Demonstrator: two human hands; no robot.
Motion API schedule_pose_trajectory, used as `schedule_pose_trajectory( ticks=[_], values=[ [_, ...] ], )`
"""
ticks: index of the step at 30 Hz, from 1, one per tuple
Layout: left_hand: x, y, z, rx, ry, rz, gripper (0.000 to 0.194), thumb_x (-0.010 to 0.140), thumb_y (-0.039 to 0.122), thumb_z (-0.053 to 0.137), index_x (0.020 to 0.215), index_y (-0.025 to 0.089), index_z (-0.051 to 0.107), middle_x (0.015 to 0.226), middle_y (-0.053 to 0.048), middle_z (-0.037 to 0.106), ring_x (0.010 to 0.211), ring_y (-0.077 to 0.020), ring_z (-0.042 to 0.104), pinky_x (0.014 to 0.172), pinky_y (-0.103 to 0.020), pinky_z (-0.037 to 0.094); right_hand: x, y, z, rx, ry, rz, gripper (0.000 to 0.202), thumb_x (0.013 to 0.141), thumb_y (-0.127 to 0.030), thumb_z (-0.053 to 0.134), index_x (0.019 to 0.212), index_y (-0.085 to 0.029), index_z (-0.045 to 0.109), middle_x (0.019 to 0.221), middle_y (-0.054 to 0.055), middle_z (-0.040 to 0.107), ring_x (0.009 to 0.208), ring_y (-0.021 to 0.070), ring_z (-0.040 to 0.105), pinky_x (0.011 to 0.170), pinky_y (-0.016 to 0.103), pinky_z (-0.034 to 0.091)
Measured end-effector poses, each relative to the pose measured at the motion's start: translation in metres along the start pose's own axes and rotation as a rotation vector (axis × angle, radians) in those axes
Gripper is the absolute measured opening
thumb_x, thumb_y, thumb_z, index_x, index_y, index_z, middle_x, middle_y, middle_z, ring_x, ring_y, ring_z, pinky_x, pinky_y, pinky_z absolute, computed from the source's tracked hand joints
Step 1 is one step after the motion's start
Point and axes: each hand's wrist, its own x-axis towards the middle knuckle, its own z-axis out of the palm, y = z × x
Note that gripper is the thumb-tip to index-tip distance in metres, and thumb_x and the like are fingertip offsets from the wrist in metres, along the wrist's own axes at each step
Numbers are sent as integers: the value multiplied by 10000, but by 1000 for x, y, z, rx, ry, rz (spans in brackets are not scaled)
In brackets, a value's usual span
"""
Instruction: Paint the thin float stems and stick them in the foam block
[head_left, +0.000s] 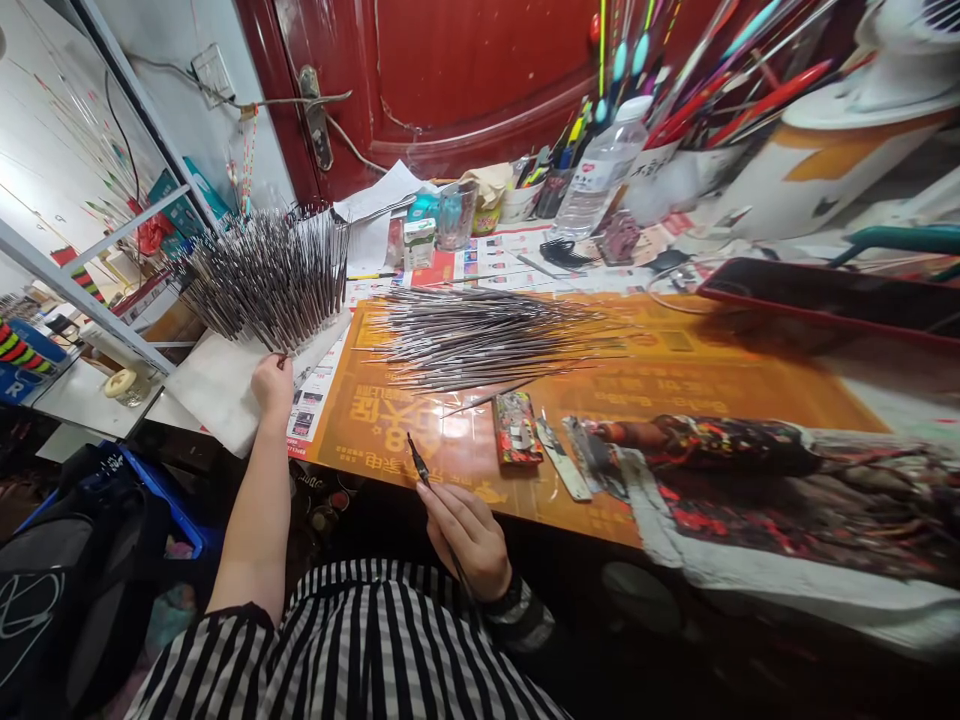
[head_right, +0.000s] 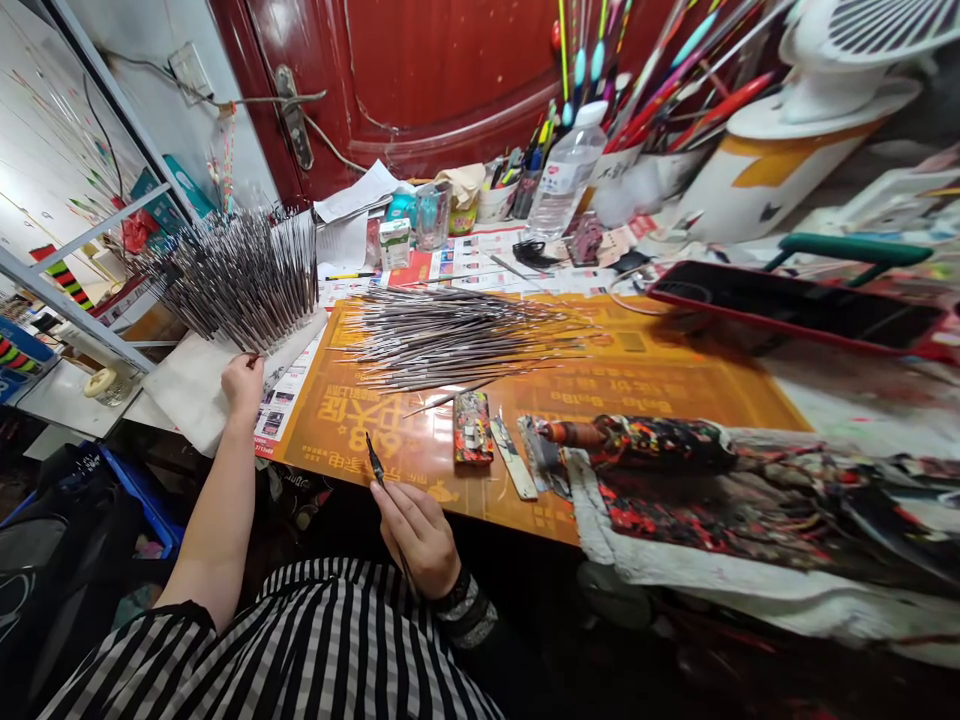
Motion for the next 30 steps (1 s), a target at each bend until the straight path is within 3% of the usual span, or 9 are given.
schedule_pose_trajectory(
  ticks=[10, 17, 30],
  values=[
    [-4, 1, -2, -87, 52, 31, 238, 944, 318, 514, 974, 233, 733, 961, -48, 759, 872, -190, 674, 755, -273, 458, -1, 0, 0, -3, 6, -4, 663, 879, 4, 602, 1503, -162, 452, 1134, 139, 741, 1062, 257, 690, 851, 401, 605],
    [0, 0, 2, -61, 23, 18, 194, 893, 281, 554, 866, 237, 740, 842, -50, 749, 788, -204, 650, 729, -299, 437, 2, -2, -1, -20, 7, 8, 637, 907, -25, 581, 1506, -195, 447, 1133, 113, 751, 1054, 238, 705, 854, 381, 607],
    [-4, 3, 4, -5, -43, 5, 191, 891, 278, 561, 856, 236, 744, 803, -51, 739, 851, -219, 651, 906, -357, 401, 1, -2, -4, -36, -13, 5, 585, 920, -62, 567, 1486, -183, 480, 1132, 119, 753, 1038, 238, 713, 865, 383, 622]
  ],
)
